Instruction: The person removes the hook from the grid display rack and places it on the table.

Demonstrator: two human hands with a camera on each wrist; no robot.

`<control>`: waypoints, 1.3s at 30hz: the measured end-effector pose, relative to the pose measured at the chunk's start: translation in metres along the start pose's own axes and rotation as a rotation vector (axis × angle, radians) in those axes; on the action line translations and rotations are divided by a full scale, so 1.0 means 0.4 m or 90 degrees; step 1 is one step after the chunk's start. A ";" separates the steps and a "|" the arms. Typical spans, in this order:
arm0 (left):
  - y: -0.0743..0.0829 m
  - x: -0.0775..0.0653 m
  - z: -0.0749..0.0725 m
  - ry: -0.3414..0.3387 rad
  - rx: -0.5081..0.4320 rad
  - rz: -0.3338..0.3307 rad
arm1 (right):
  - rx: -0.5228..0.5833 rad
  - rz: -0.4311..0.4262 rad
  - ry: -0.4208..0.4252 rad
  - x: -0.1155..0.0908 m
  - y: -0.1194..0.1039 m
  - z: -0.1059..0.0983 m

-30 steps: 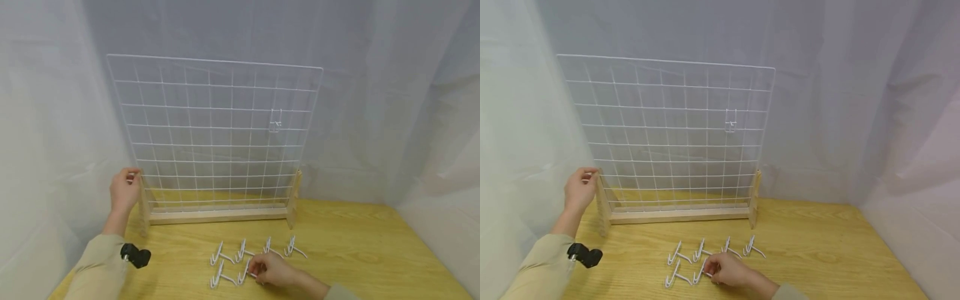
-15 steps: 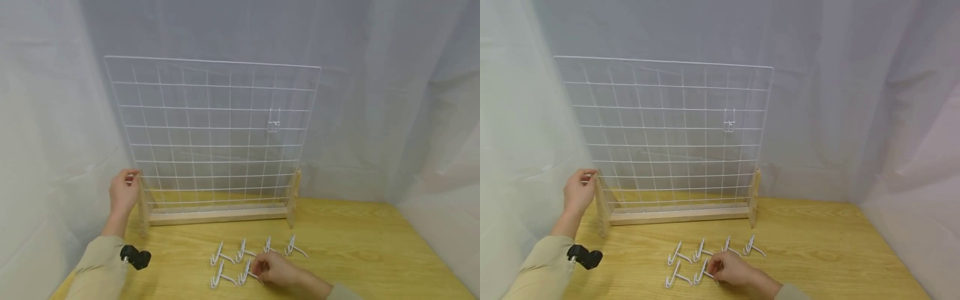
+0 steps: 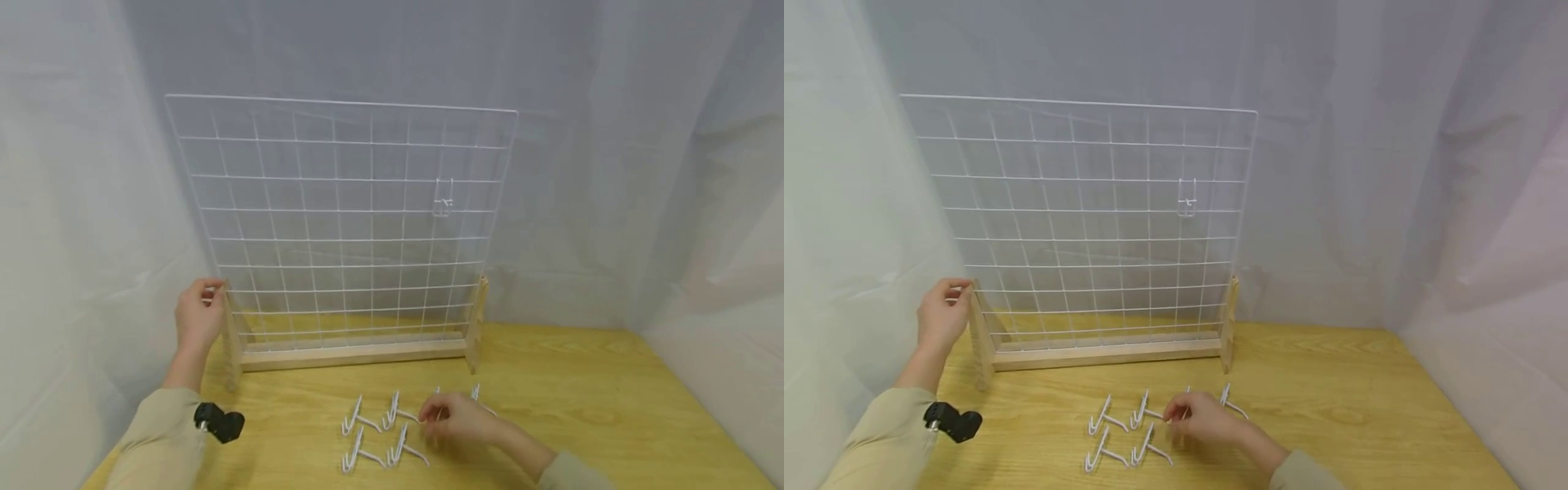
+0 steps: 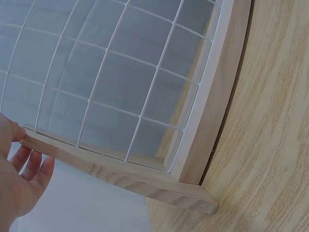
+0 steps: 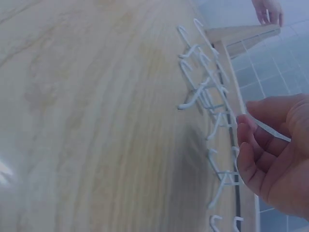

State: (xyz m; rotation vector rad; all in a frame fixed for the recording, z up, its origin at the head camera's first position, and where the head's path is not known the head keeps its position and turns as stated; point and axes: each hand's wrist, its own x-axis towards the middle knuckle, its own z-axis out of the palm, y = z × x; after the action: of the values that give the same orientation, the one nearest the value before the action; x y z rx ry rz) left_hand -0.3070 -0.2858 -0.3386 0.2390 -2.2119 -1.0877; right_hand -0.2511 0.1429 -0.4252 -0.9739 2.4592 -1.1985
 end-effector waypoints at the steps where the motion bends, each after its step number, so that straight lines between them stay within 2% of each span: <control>1: -0.001 -0.002 0.001 0.002 0.002 0.001 | -0.002 0.001 0.000 0.000 -0.002 -0.006; 8: -0.001 -0.005 0.003 0.002 0.004 -0.006 | 0.017 0.007 -0.003 0.015 -0.008 -0.057; 15: -0.001 -0.002 0.001 0.018 0.002 -0.006 | 0.002 0.011 0.019 0.037 -0.029 -0.102; 19: -0.003 -0.003 0.002 0.022 0.003 -0.002 | 0.017 0.006 0.029 0.044 -0.036 -0.123; 39: 0.000 -0.004 0.002 0.018 0.002 -0.004 | -0.002 0.025 0.136 0.108 -0.108 -0.260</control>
State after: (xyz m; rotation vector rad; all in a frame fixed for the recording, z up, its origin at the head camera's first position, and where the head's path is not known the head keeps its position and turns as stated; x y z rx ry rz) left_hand -0.3064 -0.2846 -0.3396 0.2618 -2.1885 -1.0788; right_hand -0.3126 0.1590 -0.3228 -0.8318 2.6289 -1.3491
